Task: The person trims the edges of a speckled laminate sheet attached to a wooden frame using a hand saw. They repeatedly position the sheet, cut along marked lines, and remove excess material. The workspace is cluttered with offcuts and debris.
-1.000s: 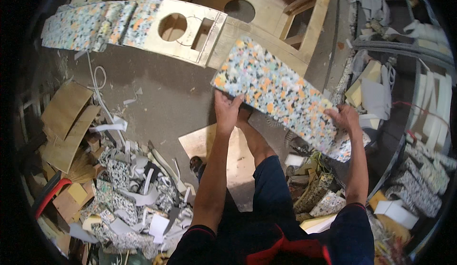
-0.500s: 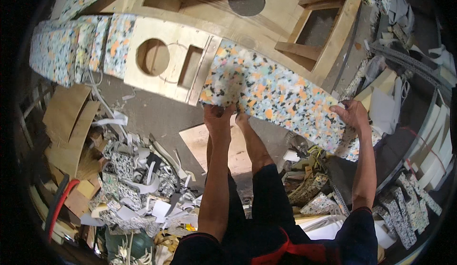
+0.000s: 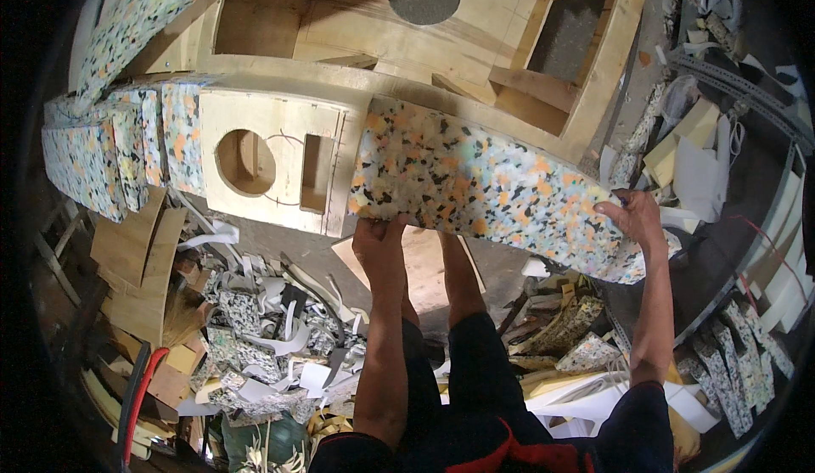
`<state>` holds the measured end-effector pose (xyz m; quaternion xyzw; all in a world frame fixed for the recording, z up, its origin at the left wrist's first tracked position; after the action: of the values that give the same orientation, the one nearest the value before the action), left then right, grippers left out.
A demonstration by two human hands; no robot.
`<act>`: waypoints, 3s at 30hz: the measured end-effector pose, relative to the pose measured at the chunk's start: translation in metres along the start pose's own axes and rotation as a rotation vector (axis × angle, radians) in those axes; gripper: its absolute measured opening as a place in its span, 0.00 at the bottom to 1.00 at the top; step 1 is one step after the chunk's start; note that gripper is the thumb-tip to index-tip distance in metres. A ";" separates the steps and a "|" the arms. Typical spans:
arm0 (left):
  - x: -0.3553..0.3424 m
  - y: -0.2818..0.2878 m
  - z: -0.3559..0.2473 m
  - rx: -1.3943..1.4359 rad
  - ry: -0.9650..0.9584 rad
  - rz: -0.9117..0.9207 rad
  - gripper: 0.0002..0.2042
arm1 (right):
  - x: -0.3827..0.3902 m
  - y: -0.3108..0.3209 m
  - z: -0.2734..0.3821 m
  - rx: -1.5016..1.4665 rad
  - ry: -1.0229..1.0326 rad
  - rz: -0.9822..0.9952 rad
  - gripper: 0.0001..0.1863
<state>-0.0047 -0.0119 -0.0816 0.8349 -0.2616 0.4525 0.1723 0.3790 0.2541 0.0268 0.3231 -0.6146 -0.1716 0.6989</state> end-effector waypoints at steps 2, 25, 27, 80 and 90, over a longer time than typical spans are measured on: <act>0.000 0.001 0.000 -0.047 0.045 -0.028 0.16 | -0.003 0.001 0.001 0.042 0.020 0.006 0.39; 0.075 -0.210 -0.104 -1.107 -1.219 0.207 0.21 | -0.052 -0.001 -0.056 -0.067 0.154 0.002 0.42; 0.059 -0.242 -0.100 -1.242 -1.284 0.223 0.23 | -0.054 0.002 -0.060 -0.103 0.169 0.012 0.39; 0.157 -0.390 0.025 -1.123 -1.313 1.133 0.13 | 0.033 -0.104 0.132 -0.484 -0.054 -0.698 0.08; 0.182 -0.405 0.108 -1.325 -1.683 1.151 0.22 | 0.109 -0.174 0.094 -1.067 -0.071 -1.222 0.15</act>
<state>0.3894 0.2056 -0.0055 0.3796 -0.8046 -0.4417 0.1160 0.3357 0.0342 -0.0038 0.2190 -0.1868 -0.8030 0.5219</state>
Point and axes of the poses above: each hand's wrist, its own x-axis away from the middle knuckle, its own y-axis out of the back of the hand, z = x × y, the point moved 9 cm from there along -x, towards the middle knuckle, and after that the axes turned 8 degrees about y, right-handed, at the moved point
